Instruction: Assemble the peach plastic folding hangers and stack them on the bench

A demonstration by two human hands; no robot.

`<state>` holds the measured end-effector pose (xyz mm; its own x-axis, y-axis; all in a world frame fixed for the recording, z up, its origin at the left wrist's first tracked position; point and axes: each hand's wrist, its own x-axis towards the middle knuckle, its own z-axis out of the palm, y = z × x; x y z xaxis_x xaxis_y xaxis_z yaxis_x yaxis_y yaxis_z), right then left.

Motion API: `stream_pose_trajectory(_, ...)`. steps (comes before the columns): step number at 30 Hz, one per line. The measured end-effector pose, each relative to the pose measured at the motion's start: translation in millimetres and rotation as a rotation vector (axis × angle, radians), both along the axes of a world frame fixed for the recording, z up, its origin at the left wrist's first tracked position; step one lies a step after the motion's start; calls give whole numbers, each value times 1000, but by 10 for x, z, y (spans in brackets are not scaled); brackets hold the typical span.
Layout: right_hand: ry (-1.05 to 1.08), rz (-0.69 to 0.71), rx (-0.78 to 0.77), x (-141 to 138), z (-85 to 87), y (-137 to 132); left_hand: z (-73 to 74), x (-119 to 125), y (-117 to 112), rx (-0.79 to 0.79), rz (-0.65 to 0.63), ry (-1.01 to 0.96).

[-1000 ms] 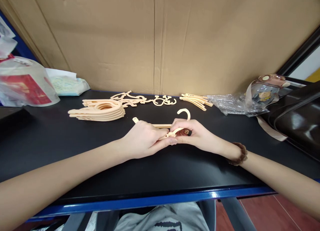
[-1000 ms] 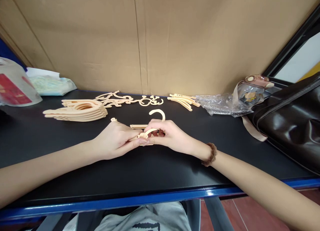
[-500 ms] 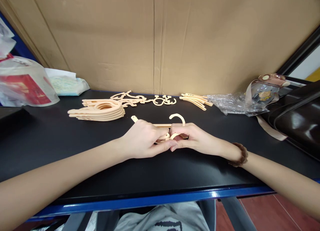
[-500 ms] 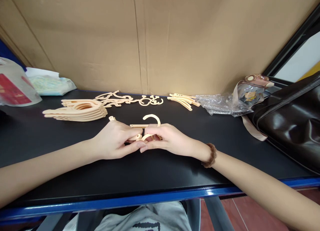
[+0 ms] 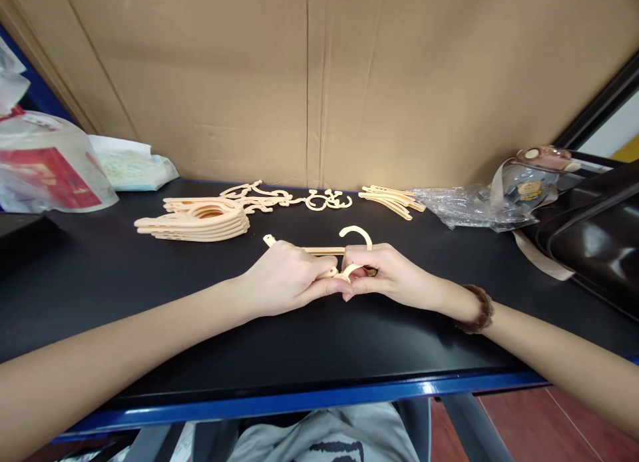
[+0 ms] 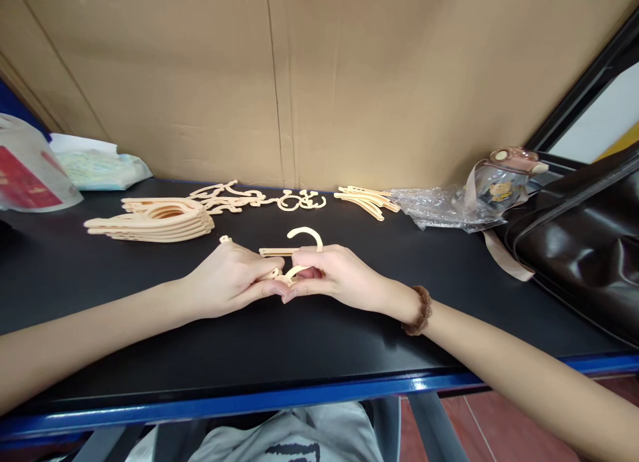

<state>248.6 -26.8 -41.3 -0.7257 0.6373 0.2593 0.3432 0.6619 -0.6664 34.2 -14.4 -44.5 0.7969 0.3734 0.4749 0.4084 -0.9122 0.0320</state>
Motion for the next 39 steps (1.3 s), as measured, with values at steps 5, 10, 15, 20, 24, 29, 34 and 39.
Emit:
stream_pose_trajectory(5,-24,-39,21,15,-3,7,-16,-2,7,60,-3,6)
stream_pose_trajectory(10,-29,-29,-23,22,-2,2,0,-6,-3,33,-8,30)
stream_pose_trajectory(15,-24,10,-1,21,-1,1,31,0,-41,-3,-28,46)
stream_pose_trajectory(20,-97,-19,79,31,-23,8,45,28,-99,35,-69,56)
stream_pose_trajectory(24,-100,-26,53,29,-9,-1,85,36,-123,72,-63,82)
stream_pose_trajectory(29,-81,-30,37,19,7,-6,68,30,-98,73,-47,65)
stream_pose_trajectory(34,-31,-28,3,12,10,-9,56,21,-82,63,-3,56)
stream_pose_trajectory(39,27,0,-14,-14,54,-38,89,4,-91,2,-30,5)
